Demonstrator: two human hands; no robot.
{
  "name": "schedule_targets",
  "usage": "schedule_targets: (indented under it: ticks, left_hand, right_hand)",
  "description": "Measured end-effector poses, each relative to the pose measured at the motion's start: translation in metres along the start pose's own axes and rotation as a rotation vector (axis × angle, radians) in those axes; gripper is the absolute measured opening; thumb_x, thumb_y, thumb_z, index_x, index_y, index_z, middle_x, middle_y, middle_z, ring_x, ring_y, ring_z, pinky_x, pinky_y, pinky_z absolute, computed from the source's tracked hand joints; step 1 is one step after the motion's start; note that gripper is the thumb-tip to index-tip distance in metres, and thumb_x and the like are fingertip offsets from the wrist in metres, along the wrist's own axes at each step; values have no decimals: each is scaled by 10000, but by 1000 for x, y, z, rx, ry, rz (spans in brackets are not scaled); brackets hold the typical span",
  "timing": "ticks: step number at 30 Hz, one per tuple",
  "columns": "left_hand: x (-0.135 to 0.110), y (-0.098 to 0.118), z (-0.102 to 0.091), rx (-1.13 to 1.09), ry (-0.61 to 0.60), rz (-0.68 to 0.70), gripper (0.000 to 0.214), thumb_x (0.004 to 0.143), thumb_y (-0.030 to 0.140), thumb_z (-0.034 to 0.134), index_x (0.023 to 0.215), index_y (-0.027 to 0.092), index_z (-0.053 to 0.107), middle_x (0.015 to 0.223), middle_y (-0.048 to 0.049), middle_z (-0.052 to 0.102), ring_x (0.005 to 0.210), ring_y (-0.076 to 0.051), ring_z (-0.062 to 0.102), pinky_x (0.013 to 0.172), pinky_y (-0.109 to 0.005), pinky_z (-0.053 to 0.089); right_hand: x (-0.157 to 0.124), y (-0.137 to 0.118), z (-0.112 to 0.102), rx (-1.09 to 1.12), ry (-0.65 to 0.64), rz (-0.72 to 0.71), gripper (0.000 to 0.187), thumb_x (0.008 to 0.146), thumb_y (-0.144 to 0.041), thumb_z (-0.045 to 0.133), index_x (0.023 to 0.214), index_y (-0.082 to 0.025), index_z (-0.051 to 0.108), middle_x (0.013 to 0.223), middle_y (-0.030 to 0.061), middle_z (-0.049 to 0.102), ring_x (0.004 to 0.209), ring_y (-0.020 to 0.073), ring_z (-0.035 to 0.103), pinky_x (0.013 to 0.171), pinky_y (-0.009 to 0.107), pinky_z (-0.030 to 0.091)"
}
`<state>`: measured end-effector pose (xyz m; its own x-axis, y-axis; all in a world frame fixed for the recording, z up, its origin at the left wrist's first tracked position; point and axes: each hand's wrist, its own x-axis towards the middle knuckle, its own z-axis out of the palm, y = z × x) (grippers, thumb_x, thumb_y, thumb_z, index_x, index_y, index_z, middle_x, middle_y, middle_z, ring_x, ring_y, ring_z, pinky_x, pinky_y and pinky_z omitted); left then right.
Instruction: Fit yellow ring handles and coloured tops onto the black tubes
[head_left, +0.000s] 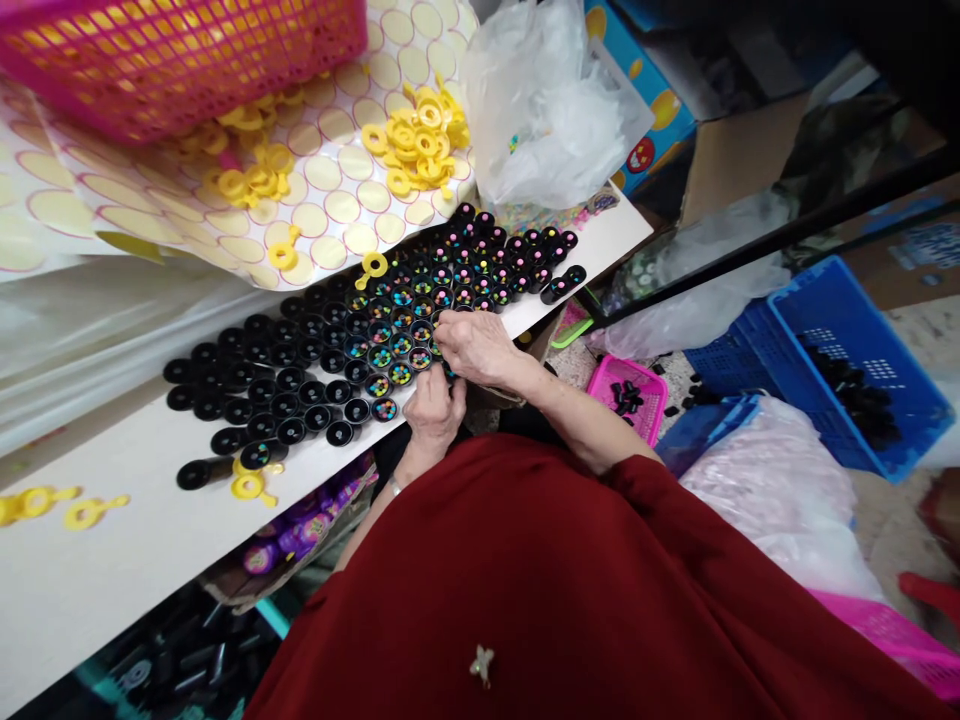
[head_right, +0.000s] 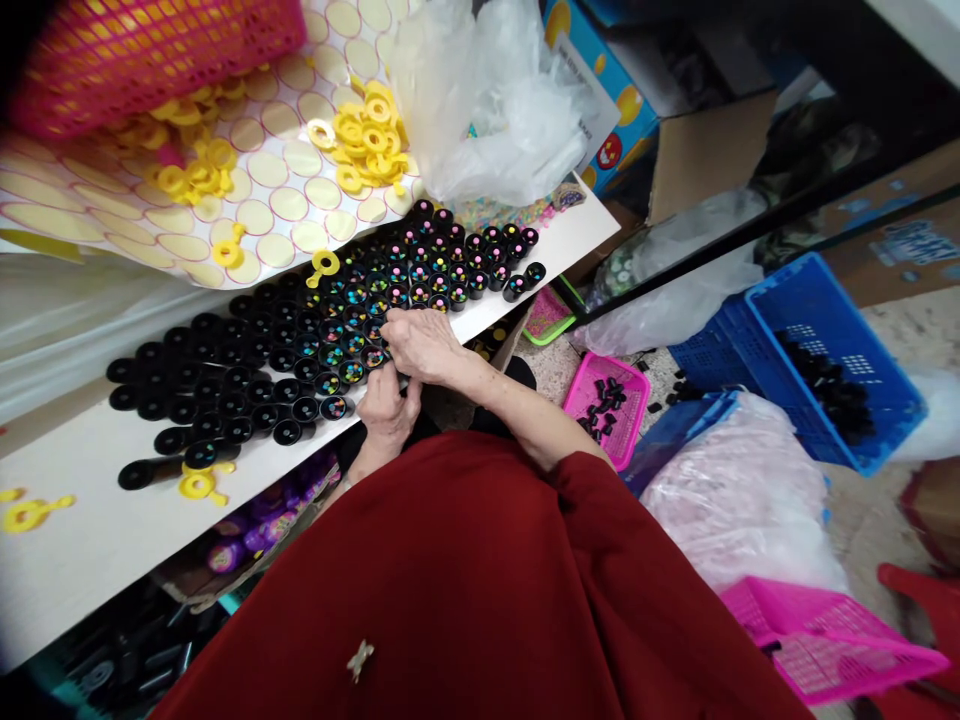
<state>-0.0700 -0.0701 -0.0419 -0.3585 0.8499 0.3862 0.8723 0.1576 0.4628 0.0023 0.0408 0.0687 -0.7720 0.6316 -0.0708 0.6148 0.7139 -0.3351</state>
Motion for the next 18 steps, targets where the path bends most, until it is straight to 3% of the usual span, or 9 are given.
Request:
schedule_targets:
  ticks: [5, 9, 11, 15, 18]
  left_hand:
    - [2, -2, -1, -13, 64, 17, 406, 864, 441, 494, 1033, 98, 630, 780, -128, 634, 644, -167, 589, 514, -267, 339]
    - [4, -4, 0, 18, 122, 83, 373, 846, 424, 541, 1049, 120, 613, 774, -118, 634, 650, -178, 595, 510, -273, 330]
    - [4, -5, 0, 47, 135, 129, 350, 844, 407, 554, 1054, 132, 607, 756, -104, 630, 645, -178, 593, 519, -274, 336]
    - [4, -1, -1, 102, 148, 150, 338, 843, 394, 567, 1051, 131, 603, 751, -99, 633, 642, -179, 595, 525, -273, 346]
    - [5, 1, -1, 67, 103, 72, 365, 843, 428, 553, 1021, 115, 617, 736, -110, 625, 643, -182, 596, 523, -274, 341]
  right_hand:
    - [-3, 3, -6, 47, 13, -40, 209, 845, -170, 433, 697, -173, 581, 774, 24, 562, 637, 126, 440, 560, 272, 255]
    - [-10, 33, -24, 251, 229, -54, 187, 856, -217, 481, 742, -177, 623, 787, 13, 585, 713, 116, 512, 630, 239, 350]
    - [-12, 64, -36, 386, 417, 53, 164, 831, -226, 512, 736, -173, 635, 759, 7, 595, 713, 113, 531, 666, 237, 391]
    - [-7, 154, -50, 488, 790, 518, 156, 769, -171, 498, 719, -141, 642, 712, 13, 614, 696, 134, 549, 691, 266, 427]
    - [2, 217, -45, 383, 790, 733, 175, 730, -98, 474, 699, -125, 644, 729, 37, 629, 733, 149, 553, 732, 282, 421]
